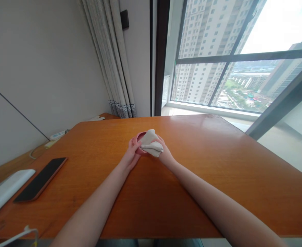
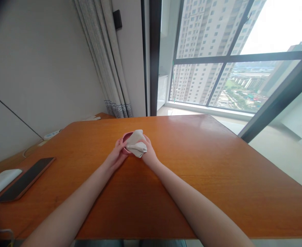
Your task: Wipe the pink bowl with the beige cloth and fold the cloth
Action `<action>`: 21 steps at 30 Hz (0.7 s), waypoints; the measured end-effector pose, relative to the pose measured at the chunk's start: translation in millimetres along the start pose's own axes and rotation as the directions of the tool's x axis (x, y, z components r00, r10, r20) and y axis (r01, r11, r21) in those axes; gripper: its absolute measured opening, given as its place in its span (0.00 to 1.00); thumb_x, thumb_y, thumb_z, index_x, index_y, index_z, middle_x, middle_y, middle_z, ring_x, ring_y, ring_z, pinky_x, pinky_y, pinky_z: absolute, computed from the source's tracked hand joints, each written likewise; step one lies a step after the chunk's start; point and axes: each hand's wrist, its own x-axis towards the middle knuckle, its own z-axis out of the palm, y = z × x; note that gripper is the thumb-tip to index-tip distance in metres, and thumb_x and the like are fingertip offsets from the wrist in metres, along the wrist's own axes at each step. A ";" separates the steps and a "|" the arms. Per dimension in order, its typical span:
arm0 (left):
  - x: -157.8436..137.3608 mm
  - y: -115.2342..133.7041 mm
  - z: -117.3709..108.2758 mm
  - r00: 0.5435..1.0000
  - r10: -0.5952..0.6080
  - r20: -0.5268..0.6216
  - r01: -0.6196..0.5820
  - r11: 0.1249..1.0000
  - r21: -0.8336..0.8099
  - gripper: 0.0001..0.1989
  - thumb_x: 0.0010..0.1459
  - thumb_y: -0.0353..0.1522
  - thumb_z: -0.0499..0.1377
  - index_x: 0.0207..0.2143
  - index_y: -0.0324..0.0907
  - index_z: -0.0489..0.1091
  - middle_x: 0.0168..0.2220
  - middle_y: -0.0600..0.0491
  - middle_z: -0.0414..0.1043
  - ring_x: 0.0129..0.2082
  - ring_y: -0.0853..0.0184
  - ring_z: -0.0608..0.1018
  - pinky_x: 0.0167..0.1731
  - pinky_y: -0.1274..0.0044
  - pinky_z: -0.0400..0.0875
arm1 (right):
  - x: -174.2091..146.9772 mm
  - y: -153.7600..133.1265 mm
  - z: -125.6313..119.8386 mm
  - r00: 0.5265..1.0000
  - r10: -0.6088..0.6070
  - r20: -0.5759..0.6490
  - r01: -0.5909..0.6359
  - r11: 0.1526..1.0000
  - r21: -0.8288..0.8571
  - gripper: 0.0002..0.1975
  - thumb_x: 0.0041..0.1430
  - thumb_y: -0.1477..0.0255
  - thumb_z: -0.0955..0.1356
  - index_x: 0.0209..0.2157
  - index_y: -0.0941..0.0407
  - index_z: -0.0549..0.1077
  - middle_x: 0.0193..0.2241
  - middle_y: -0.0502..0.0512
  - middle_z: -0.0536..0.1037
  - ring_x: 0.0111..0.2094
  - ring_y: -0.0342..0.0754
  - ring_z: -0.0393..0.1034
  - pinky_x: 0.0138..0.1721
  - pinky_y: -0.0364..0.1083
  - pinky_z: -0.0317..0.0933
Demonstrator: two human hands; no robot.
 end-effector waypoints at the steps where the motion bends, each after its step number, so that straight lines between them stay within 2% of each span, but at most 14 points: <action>1: -1.1 -0.4 0.9 1.000 -0.019 0.020 0.019 1.000 0.002 0.25 0.48 0.33 0.65 0.48 0.46 0.60 0.51 0.51 0.66 0.46 0.66 0.73 0.43 0.72 0.71 | 0.6 1.0 -3.1 1.000 0.011 -0.010 -0.010 1.000 0.015 0.12 0.58 0.67 0.64 0.43 0.54 0.72 0.48 0.57 0.72 0.48 0.51 0.68 0.48 0.51 0.64; 4: -1.1 -0.3 -1.9 0.994 -0.099 0.047 0.095 0.992 0.082 0.28 0.48 0.36 0.65 0.51 0.47 0.59 0.50 0.50 0.67 0.45 0.66 0.74 0.44 0.73 0.69 | 1.2 1.9 -13.2 0.997 0.061 -0.036 -0.057 0.993 0.106 0.09 0.56 0.67 0.66 0.37 0.54 0.74 0.44 0.56 0.75 0.47 0.52 0.68 0.50 0.51 0.62; 7: 3.4 1.0 -10.1 0.985 -0.172 0.008 0.164 0.951 0.262 0.28 0.51 0.44 0.62 0.52 0.47 0.61 0.47 0.49 0.70 0.42 0.64 0.75 0.43 0.72 0.69 | 0.3 -1.7 -16.4 0.994 0.107 -0.004 -0.104 0.979 0.175 0.10 0.55 0.68 0.66 0.38 0.53 0.75 0.43 0.55 0.75 0.46 0.51 0.68 0.51 0.51 0.60; 9: 7.6 0.9 -15.4 0.988 -0.154 0.018 0.137 0.923 0.360 0.23 0.51 0.43 0.61 0.47 0.42 0.67 0.44 0.48 0.73 0.43 0.61 0.74 0.45 0.71 0.67 | -0.6 -6.1 -13.2 0.992 0.100 0.072 -0.112 0.976 0.186 0.11 0.52 0.68 0.68 0.39 0.53 0.75 0.44 0.54 0.75 0.47 0.51 0.68 0.52 0.51 0.59; 11: 11.1 -0.4 -17.9 0.998 -0.055 0.019 0.044 0.927 0.373 0.17 0.51 0.40 0.61 0.40 0.39 0.72 0.43 0.47 0.74 0.46 0.60 0.72 0.48 0.72 0.64 | -1.5 -11.5 -8.1 0.988 0.105 0.111 -0.127 0.969 0.212 0.12 0.51 0.68 0.69 0.39 0.52 0.75 0.47 0.53 0.73 0.49 0.51 0.67 0.54 0.51 0.58; 13: 12.2 -2.2 -16.1 0.999 0.038 -0.036 -0.026 0.955 0.294 0.15 0.53 0.39 0.59 0.39 0.38 0.73 0.45 0.47 0.73 0.49 0.60 0.71 0.50 0.72 0.63 | -2.8 -17.4 -3.6 0.988 0.135 0.070 -0.149 0.954 0.261 0.11 0.50 0.67 0.69 0.38 0.51 0.75 0.51 0.51 0.70 0.52 0.51 0.64 0.55 0.51 0.57; 15: 9.4 -3.4 -9.6 0.996 0.062 -0.071 -0.050 0.987 0.155 0.17 0.55 0.39 0.57 0.44 0.40 0.71 0.48 0.49 0.72 0.51 0.61 0.70 0.51 0.72 0.63 | -5.0 -23.7 -0.8 0.989 0.151 0.004 -0.146 0.946 0.290 0.11 0.50 0.66 0.69 0.37 0.50 0.74 0.56 0.49 0.64 0.56 0.52 0.60 0.56 0.51 0.55; 18: -0.6 -3.7 5.5 0.998 0.059 0.003 -0.058 0.998 -0.030 0.20 0.57 0.38 0.56 0.51 0.44 0.67 0.54 0.49 0.67 0.54 0.61 0.68 0.49 0.71 0.66 | -10.2 -31.9 0.5 0.985 0.151 -0.088 -0.123 0.956 0.266 0.13 0.48 0.65 0.71 0.37 0.50 0.72 0.61 0.48 0.56 0.60 0.54 0.53 0.58 0.52 0.52; 21: -10.8 -2.3 17.9 0.991 0.097 0.097 -0.086 0.990 -0.115 0.22 0.56 0.37 0.58 0.54 0.46 0.64 0.58 0.49 0.63 0.56 0.61 0.66 0.48 0.73 0.68 | -13.0 -36.5 -2.1 0.971 0.169 -0.171 -0.126 0.963 0.237 0.11 0.49 0.67 0.70 0.36 0.51 0.70 0.60 0.51 0.56 0.58 0.53 0.55 0.58 0.52 0.53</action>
